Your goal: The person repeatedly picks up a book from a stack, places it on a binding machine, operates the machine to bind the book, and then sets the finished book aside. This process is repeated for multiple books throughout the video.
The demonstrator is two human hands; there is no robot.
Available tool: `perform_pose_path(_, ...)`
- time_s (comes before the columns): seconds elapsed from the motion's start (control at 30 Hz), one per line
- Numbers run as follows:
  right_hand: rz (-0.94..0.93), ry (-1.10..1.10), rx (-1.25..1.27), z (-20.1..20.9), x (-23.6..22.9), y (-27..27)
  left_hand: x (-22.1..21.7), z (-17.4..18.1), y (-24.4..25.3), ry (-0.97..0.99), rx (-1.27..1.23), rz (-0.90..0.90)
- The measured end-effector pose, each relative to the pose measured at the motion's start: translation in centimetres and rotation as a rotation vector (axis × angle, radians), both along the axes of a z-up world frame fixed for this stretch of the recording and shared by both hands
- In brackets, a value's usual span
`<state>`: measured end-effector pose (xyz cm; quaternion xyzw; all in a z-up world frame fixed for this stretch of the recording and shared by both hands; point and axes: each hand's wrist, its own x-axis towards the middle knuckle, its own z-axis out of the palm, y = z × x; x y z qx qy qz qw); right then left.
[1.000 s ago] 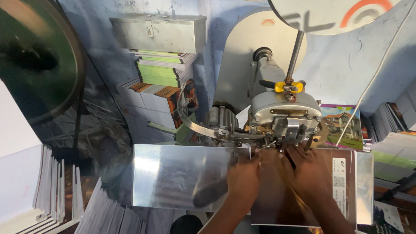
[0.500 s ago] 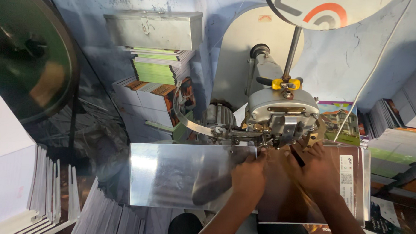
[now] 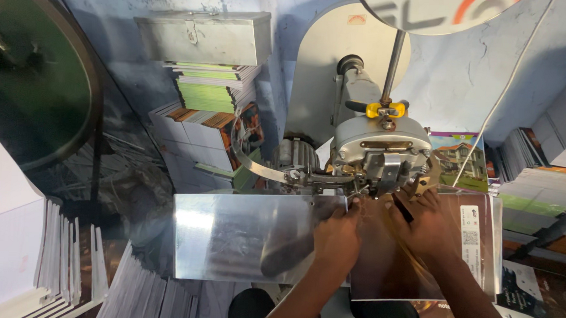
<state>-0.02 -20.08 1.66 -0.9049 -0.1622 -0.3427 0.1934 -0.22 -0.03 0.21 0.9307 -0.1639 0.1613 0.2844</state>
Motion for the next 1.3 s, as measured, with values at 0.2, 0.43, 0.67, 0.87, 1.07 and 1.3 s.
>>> perform_pose_path(0.2, -0.236, 0.537, -0.072, 1.8, 0.9, -1.3, -0.1, -0.3, 0.0, -0.021, 0.003, -0.014)
perform_pose_path(0.43, -0.233, 0.944, -0.225, 5.0, 4.5, -6.8, -0.8, 0.9, 0.0, 0.007, 0.038, -0.019)
perform_pose_path(0.67, -0.207, 0.939, -0.221, 5.1, 4.4, -9.5, -1.4, 1.6, -0.7, 0.147, 0.098, -0.062)
perform_pose_path(0.87, -0.277, 0.766, -0.314, 5.7, 3.2, -10.9, -2.5, 0.8, -0.7, -0.051, 0.048, -0.097)
perform_pose_path(1.07, -0.378, 0.663, -0.46, 8.1, 0.8, -10.9, -2.5, 0.5, -1.5, 0.182, -0.06, -0.217)
perform_pose_path(1.3, -0.548, 0.673, -0.452, 10.9, -2.9, -10.4, -2.5, -0.7, -4.9, 0.14, -0.146, -0.409)
